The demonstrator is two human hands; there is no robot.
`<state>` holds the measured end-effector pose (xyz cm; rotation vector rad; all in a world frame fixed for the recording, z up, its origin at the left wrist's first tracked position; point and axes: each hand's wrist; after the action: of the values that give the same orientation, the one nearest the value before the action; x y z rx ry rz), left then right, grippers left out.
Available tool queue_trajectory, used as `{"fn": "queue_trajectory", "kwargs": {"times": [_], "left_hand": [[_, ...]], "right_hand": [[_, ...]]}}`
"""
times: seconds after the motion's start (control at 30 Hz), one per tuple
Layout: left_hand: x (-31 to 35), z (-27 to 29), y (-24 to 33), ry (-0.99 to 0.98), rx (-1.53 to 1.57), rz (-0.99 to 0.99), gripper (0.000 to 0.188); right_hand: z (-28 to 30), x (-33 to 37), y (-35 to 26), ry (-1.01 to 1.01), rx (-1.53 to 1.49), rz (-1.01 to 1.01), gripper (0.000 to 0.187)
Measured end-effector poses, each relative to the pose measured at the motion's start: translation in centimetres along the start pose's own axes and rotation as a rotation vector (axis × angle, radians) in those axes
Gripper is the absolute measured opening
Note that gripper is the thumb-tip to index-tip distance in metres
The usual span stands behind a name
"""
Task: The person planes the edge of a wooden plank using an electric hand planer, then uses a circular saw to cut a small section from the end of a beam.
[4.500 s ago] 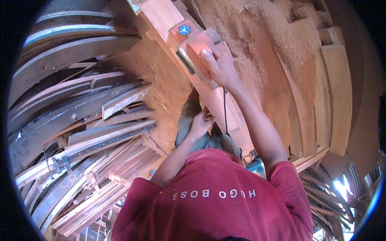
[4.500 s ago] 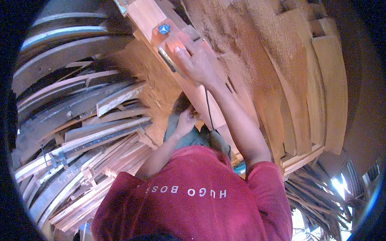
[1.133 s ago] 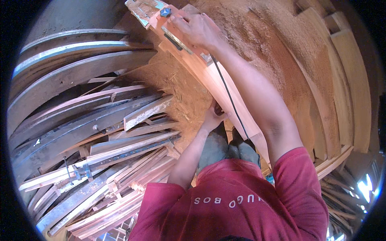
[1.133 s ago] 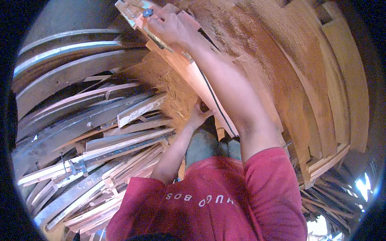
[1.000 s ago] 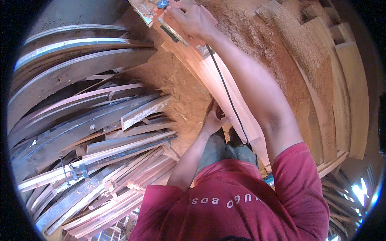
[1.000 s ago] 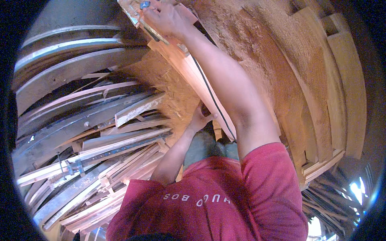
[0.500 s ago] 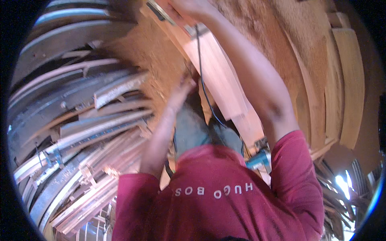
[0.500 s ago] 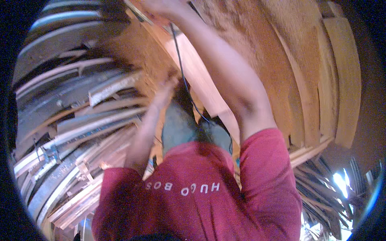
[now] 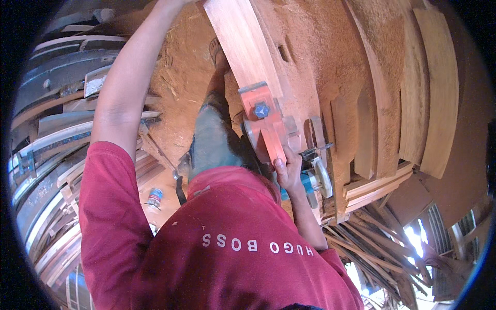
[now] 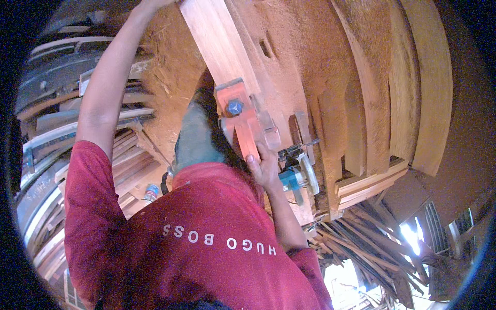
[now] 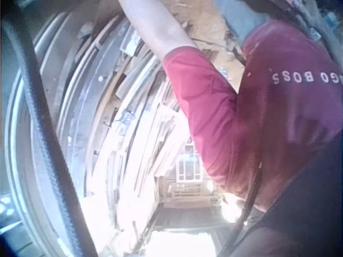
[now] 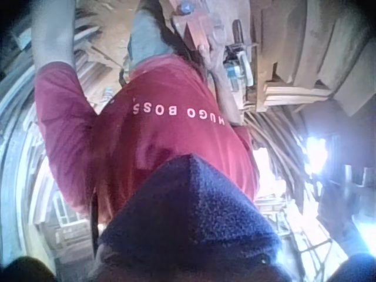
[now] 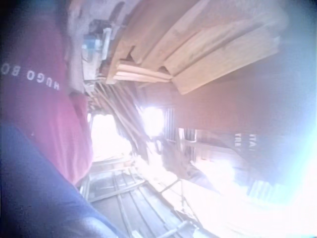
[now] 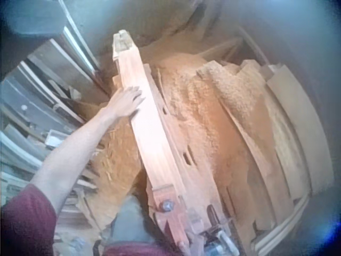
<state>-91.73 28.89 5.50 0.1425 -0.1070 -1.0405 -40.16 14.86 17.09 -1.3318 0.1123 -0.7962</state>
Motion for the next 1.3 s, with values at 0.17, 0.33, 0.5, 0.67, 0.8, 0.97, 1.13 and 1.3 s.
{"fn": "queue_trajectory", "kwargs": {"times": [0.17,0.33,0.5,0.67,0.8,0.97,1.13,1.3], "left_hand": [[-1.2,0.7,-0.1,-0.255,0.001,0.048,0.054],[-1.0,2.9,-0.4,-0.308,0.236,0.206,0.052],[4.6,-0.7,-3.2,0.185,0.975,0.603,0.052],[16.9,-5.2,0.2,-0.182,1.219,0.893,0.048],[23.0,-5.2,5.1,-0.548,1.402,0.955,0.049],[24.6,-7.6,9.6,-0.566,1.669,1.143,0.049],[23.6,-3.3,7.8,-0.708,1.643,1.167,0.051],[25.0,-3.4,8.8,-0.783,1.724,1.306,0.053]], "right_hand": [[-0.1,-6.2,-0.6,-0.048,0.048,-0.021,0.048],[-1.1,-16.5,-6.7,0.032,-0.011,0.089,0.049],[-2.8,-25.4,-8.7,0.036,0.045,0.230,0.050],[-3.6,-34.9,-12.1,0.081,0.072,0.365,0.049],[-5.3,-42.8,-14.1,0.176,0.101,0.499,0.045],[-5.7,-51.9,-15.2,0.204,0.101,0.431,0.048],[-7.3,-57.8,-20.8,0.152,0.088,0.496,0.051],[-7.4,-63.7,-25.9,0.225,0.159,0.585,0.057]]}}
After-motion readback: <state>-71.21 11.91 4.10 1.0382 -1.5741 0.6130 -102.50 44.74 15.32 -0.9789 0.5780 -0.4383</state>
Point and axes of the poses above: each hand's wrist, its own x-axis away from the middle knuckle, its own z-axis out of the back of the hand, y = z × x, and after that the axes turned 14 degrees about z, right-handed
